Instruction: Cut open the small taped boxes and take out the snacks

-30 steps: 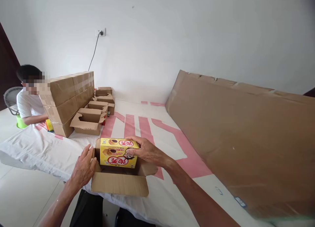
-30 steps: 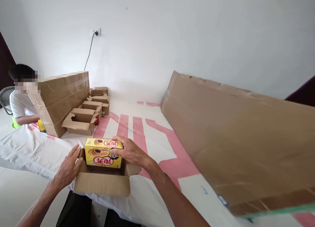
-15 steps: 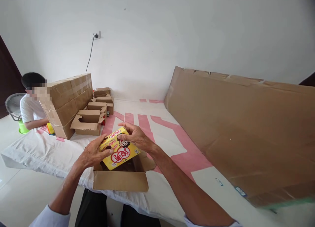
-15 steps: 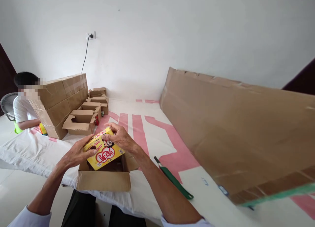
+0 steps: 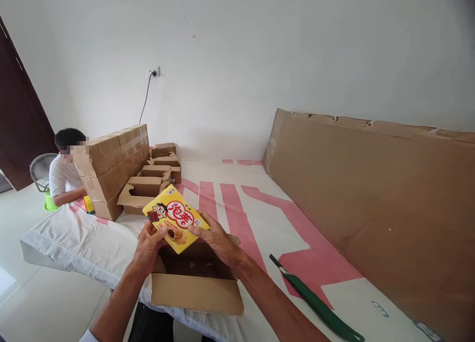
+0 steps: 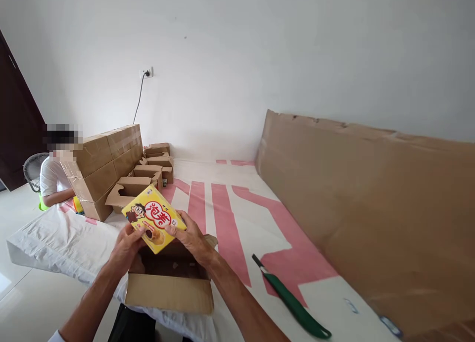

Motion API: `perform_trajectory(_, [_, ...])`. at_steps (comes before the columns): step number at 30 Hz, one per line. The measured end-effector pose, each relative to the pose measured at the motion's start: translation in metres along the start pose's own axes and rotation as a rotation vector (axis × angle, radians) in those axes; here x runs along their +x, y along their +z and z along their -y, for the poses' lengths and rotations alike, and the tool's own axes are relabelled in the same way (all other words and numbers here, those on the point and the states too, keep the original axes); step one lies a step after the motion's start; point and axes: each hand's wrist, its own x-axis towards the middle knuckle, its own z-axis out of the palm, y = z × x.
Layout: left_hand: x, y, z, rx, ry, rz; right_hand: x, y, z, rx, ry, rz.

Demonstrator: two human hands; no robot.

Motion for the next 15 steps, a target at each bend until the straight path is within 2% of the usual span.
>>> perform_trajectory(3, [0.011,-0.021,-0.012,0.107,-0.018,-0.028,0.008,-0.012,0.006,0.067,0.052,0.054])
perform_trajectory(6, [0.026,-0.033,-0.017,0.101,-0.051,0.001,0.022,-0.02,0.008,0.122,0.043,0.018])
perform_trajectory(10, [0.046,-0.036,-0.005,0.059,0.009,-0.04,0.046,-0.028,0.001,-0.003,0.056,0.07])
perform_trajectory(15, [0.067,-0.048,0.007,0.202,-0.114,0.002,0.072,-0.05,-0.008,-0.139,0.121,0.115])
